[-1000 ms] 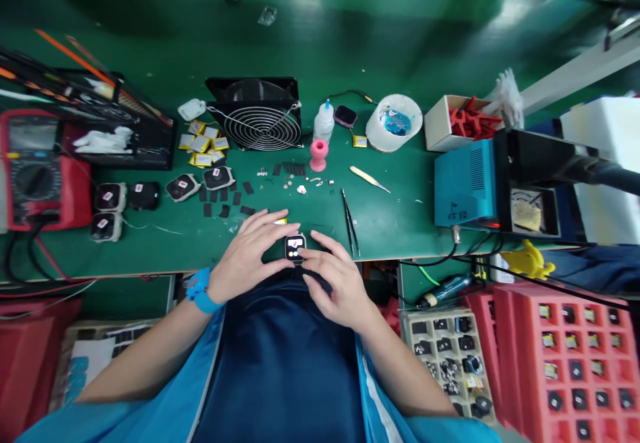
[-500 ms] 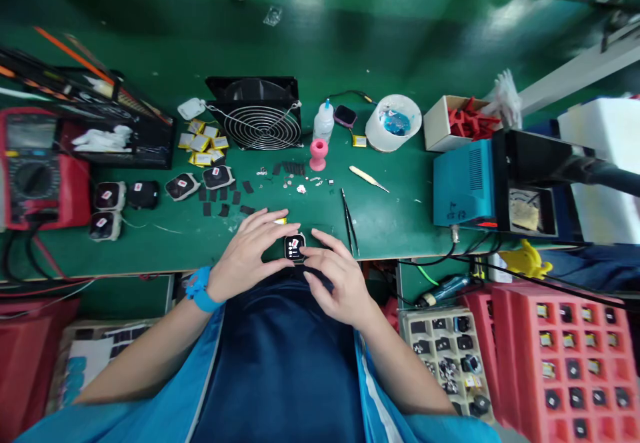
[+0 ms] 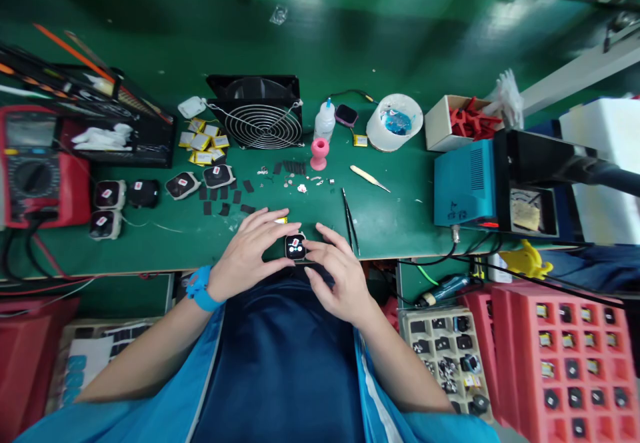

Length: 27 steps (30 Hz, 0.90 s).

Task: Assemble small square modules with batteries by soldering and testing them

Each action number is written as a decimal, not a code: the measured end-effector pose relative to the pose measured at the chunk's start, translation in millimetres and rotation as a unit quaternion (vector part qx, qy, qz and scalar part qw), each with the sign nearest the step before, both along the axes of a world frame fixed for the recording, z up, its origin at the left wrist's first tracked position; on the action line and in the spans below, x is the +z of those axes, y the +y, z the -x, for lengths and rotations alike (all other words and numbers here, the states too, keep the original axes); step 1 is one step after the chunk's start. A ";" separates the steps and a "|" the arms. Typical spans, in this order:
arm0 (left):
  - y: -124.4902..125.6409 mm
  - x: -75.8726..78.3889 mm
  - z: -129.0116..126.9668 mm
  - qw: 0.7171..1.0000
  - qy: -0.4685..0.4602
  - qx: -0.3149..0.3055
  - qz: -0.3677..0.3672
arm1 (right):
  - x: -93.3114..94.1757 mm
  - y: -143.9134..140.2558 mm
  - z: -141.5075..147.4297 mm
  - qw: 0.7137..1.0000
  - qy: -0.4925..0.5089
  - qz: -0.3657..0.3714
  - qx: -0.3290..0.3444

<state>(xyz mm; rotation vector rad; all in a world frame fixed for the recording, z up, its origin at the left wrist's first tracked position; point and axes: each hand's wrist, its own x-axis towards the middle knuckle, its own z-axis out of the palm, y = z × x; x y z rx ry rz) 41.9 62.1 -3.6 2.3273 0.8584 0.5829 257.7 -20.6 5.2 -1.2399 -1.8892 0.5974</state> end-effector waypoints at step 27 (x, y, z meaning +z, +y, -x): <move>0.2 -0.3 0.9 1.000 0.010 0.001 -0.001 | -1.0 -0.4 6.4 1.000 -0.017 -0.019 0.005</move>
